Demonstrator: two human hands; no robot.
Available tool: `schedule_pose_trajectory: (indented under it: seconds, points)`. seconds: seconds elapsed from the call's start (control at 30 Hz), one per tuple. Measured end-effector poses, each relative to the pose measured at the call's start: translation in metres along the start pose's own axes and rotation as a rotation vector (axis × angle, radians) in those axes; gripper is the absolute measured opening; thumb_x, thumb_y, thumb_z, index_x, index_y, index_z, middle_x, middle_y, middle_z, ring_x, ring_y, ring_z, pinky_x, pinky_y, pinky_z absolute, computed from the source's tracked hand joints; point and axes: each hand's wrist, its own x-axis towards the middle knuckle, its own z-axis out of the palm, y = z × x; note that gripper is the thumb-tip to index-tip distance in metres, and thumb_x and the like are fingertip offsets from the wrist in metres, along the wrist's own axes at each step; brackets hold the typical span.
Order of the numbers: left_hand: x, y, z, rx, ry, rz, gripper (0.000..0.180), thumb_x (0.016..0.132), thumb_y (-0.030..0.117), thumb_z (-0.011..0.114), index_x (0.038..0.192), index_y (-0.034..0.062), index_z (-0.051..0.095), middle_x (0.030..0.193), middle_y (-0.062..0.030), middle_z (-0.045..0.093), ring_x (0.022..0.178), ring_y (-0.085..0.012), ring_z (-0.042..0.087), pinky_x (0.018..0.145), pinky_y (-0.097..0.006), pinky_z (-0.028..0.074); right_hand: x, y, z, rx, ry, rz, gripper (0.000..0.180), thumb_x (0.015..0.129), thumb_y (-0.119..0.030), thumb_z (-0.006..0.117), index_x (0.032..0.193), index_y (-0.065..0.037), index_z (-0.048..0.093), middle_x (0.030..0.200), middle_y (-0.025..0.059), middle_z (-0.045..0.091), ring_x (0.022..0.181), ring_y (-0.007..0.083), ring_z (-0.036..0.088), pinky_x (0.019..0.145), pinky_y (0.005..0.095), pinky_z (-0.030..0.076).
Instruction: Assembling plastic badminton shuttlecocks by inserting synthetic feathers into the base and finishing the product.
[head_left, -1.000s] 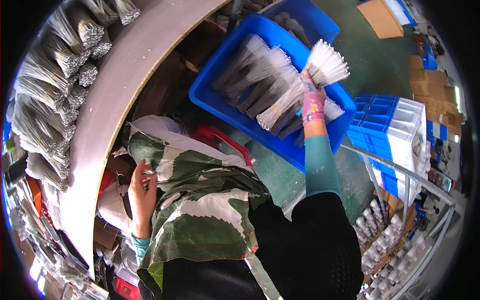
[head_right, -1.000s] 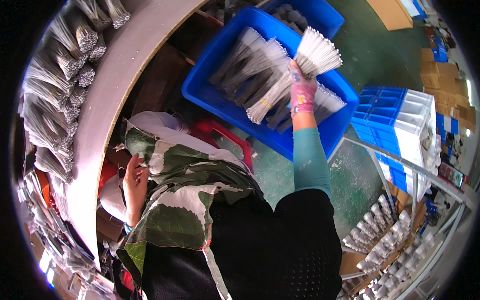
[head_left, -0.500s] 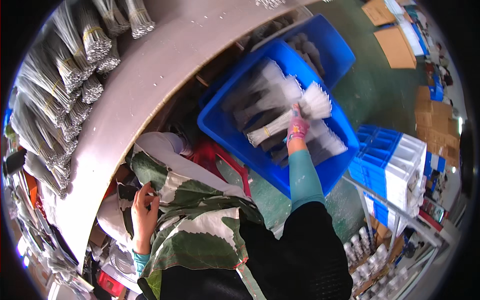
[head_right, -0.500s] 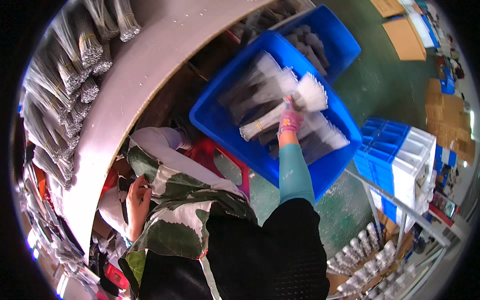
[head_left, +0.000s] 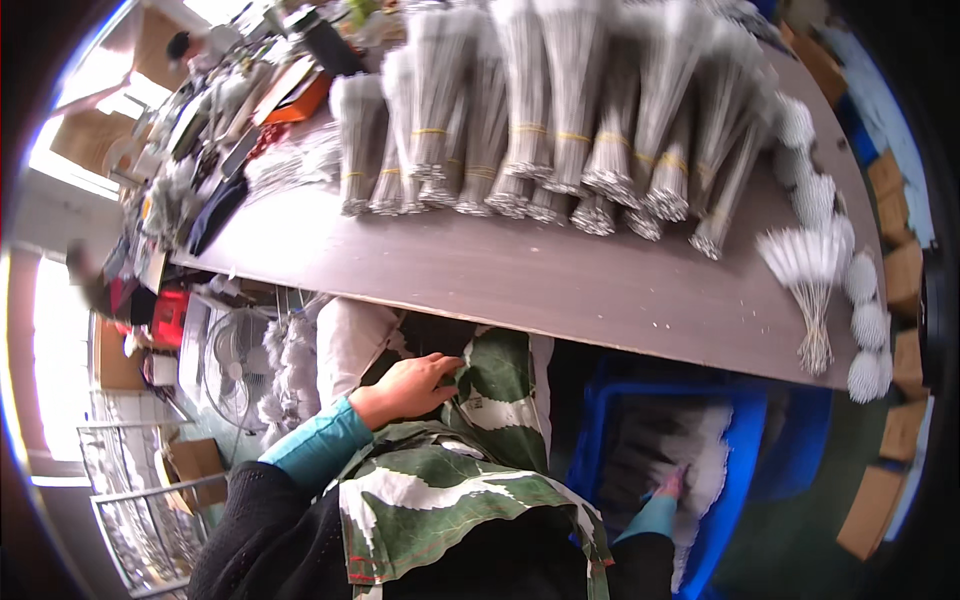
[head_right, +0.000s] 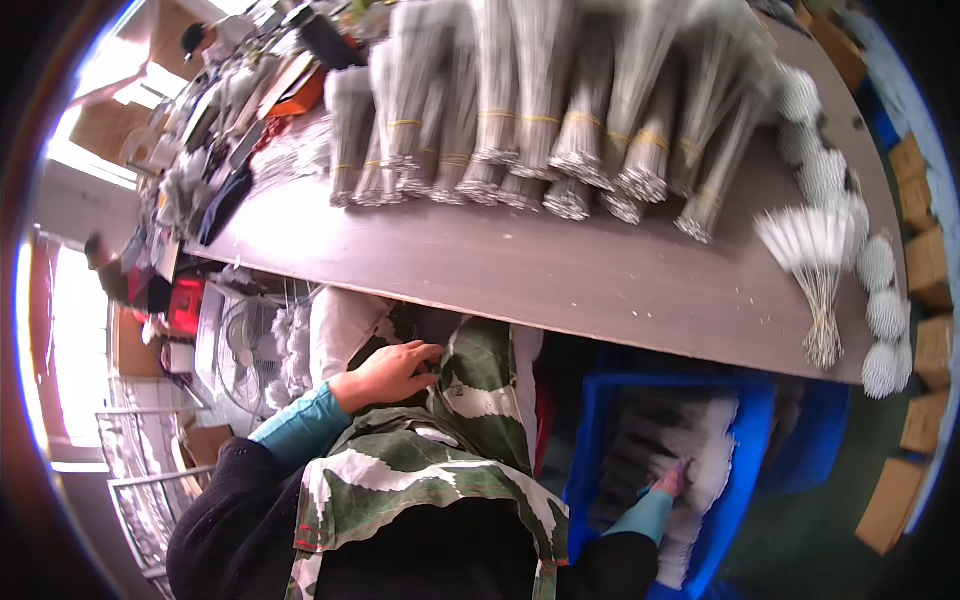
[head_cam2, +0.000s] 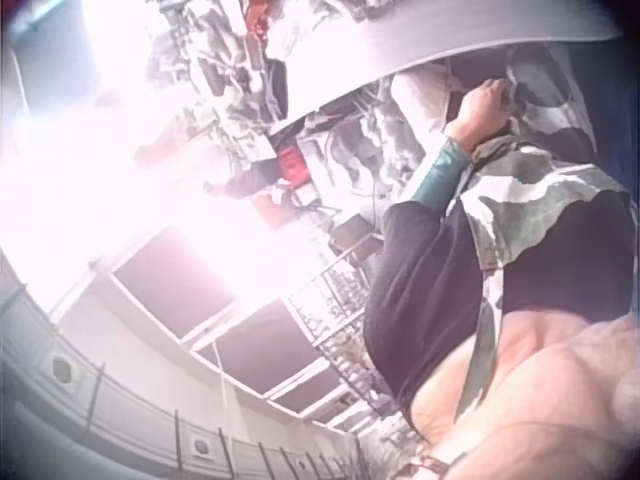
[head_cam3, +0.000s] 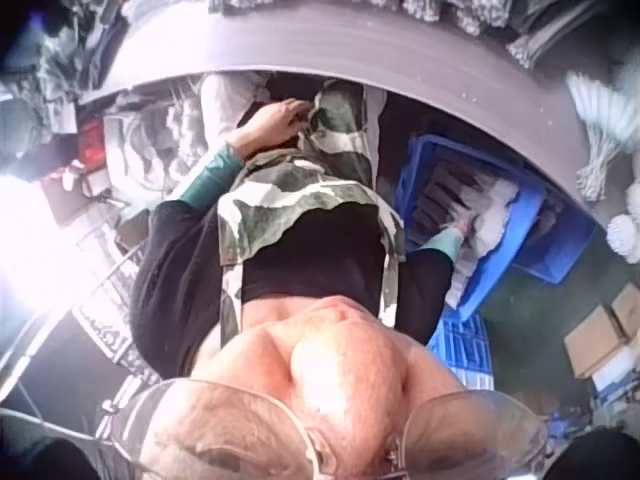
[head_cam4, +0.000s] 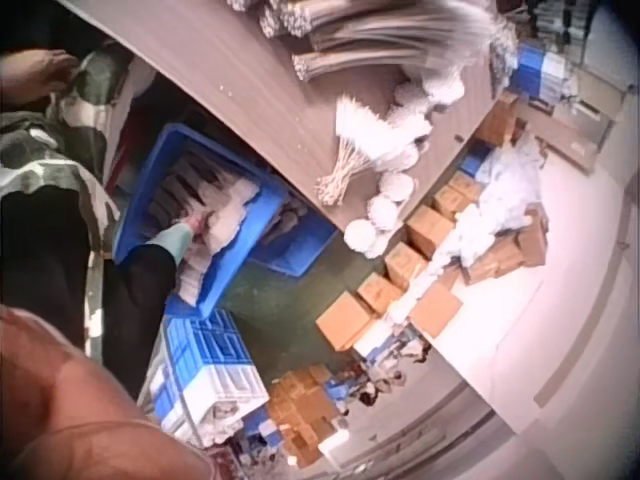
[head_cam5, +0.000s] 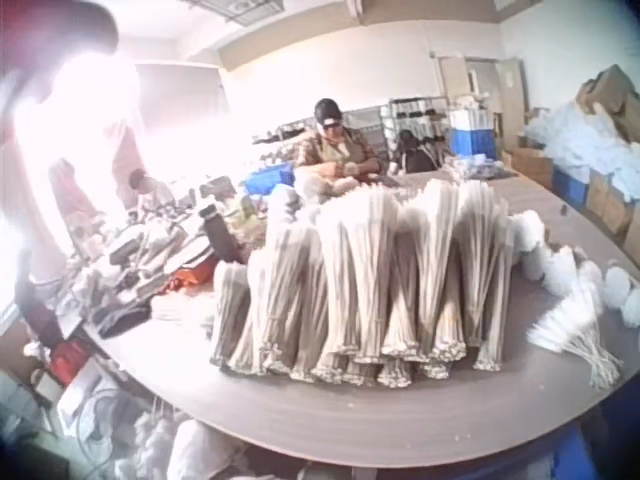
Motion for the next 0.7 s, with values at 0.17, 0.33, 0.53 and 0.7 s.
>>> schedule_pose_trajectory:
  seconds: [0.17,0.33,0.53,0.7]
  points:
    - [0.007,-0.023,-0.022,-0.131,0.005,0.141,0.043,0.084,0.025,0.061,0.119,0.0019,0.051,0.099,-0.014,0.062,0.087,-0.0286,0.062,0.076,-0.037,0.05,-0.167,-0.048,0.028,0.081,0.084,-0.144,0.027,0.083,-0.041,0.06,0.088,-0.015,0.054,0.079,0.0017,0.052,0.056,0.0123,0.048,0.043,0.0222,0.031]
    - [-0.001,-0.064,-0.129,-0.947,-0.014,0.0,0.042,0.088,0.033,0.057,0.113,-0.0008,0.056,0.093,-0.009,0.066,0.078,-0.0174,0.063,0.073,-0.03,0.049,-0.259,-0.096,0.108,0.144,-0.105,0.112,0.018,0.086,-0.03,0.056,0.088,-0.012,0.055,0.072,0.0022,0.056,0.052,0.0102,0.049,0.037,0.02,0.031]
    - [0.083,-0.133,-0.204,-0.101,0.783,-0.46,0.06,0.083,0.052,0.053,0.117,0.002,0.05,0.101,-0.0199,0.063,0.095,-0.0331,0.061,0.083,-0.04,0.047,-0.367,-0.146,0.221,-0.213,-0.493,0.095,0.014,0.088,-0.023,0.056,0.096,-0.01,0.056,0.077,0.0048,0.062,0.051,0.0091,0.051,0.033,0.0196,0.031]
    - [0.112,-0.127,-0.203,-0.128,0.63,-0.542,0.081,0.07,0.056,0.065,0.116,-0.0066,0.044,0.104,-0.0198,0.062,0.098,-0.0299,0.062,0.085,-0.036,0.047,-0.432,-0.124,0.268,-0.357,-0.724,0.003,0.011,0.088,-0.016,0.059,0.098,-0.012,0.059,0.078,0.007,0.065,0.05,0.0089,0.054,0.036,0.0185,0.032]
